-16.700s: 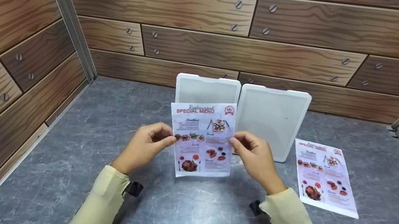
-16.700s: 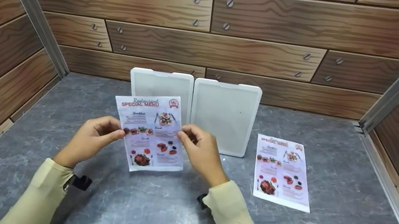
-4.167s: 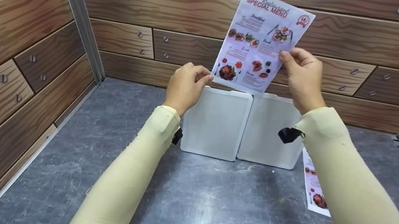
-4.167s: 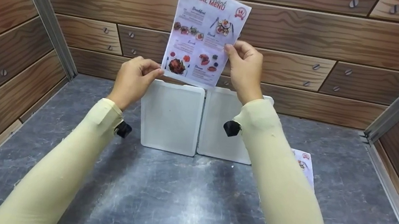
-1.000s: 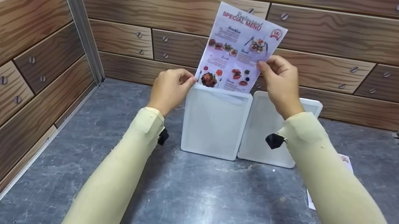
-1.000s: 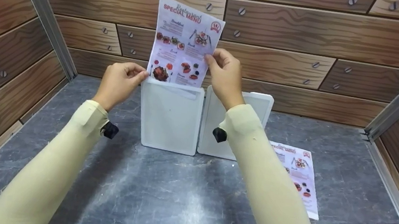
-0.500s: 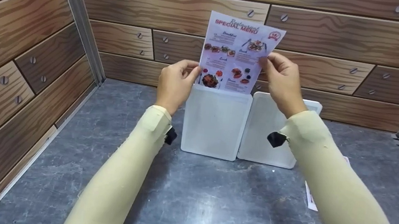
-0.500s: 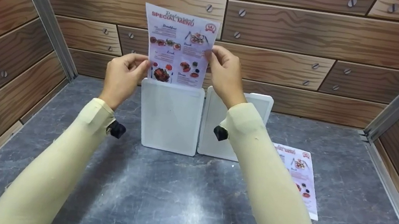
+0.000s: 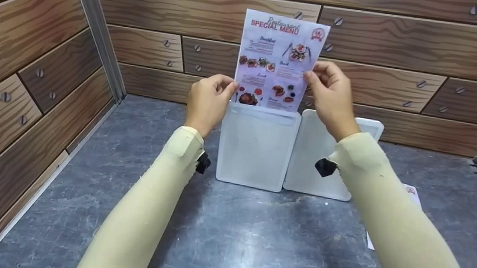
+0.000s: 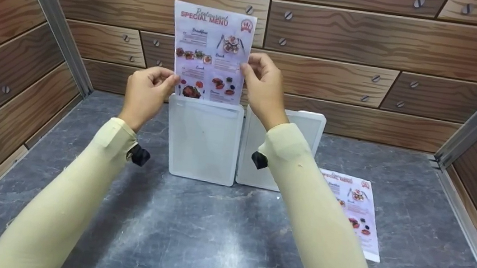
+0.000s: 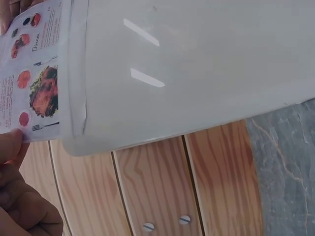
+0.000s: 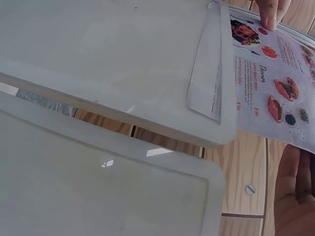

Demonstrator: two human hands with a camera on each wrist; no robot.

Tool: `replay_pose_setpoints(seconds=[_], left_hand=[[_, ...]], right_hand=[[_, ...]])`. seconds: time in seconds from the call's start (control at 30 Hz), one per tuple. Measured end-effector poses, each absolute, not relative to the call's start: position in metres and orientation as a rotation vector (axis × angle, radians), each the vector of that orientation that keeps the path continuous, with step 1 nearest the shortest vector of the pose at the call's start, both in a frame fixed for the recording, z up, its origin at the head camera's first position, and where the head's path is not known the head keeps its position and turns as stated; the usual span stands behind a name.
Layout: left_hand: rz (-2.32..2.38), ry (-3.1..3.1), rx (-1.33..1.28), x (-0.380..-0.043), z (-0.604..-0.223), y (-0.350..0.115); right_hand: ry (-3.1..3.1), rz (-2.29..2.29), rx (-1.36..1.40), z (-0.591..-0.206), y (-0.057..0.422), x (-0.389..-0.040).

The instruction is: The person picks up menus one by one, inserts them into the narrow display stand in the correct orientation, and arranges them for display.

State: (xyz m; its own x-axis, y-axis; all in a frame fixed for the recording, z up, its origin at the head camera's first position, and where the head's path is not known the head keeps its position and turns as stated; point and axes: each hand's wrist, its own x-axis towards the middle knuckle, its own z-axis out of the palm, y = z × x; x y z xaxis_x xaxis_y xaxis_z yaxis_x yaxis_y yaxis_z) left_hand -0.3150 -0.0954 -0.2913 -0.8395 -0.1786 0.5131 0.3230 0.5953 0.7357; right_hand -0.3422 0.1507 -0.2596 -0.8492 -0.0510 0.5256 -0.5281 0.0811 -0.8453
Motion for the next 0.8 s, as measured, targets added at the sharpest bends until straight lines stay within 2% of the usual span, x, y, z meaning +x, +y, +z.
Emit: replay_pose_setpoints(seconds=[0.43, 0.8], left_hand=[[-1.185, -2.363, -0.103, -0.315, -0.306, -0.097], [-1.424, -2.036, -0.169, -0.324, -0.295, -0.1]], right_hand=[[-2.076, 1.78, 0.581, -0.279, 0.154, -0.344], [-2.079, 1.804, 0.568, -0.268, 0.151, -0.34]])
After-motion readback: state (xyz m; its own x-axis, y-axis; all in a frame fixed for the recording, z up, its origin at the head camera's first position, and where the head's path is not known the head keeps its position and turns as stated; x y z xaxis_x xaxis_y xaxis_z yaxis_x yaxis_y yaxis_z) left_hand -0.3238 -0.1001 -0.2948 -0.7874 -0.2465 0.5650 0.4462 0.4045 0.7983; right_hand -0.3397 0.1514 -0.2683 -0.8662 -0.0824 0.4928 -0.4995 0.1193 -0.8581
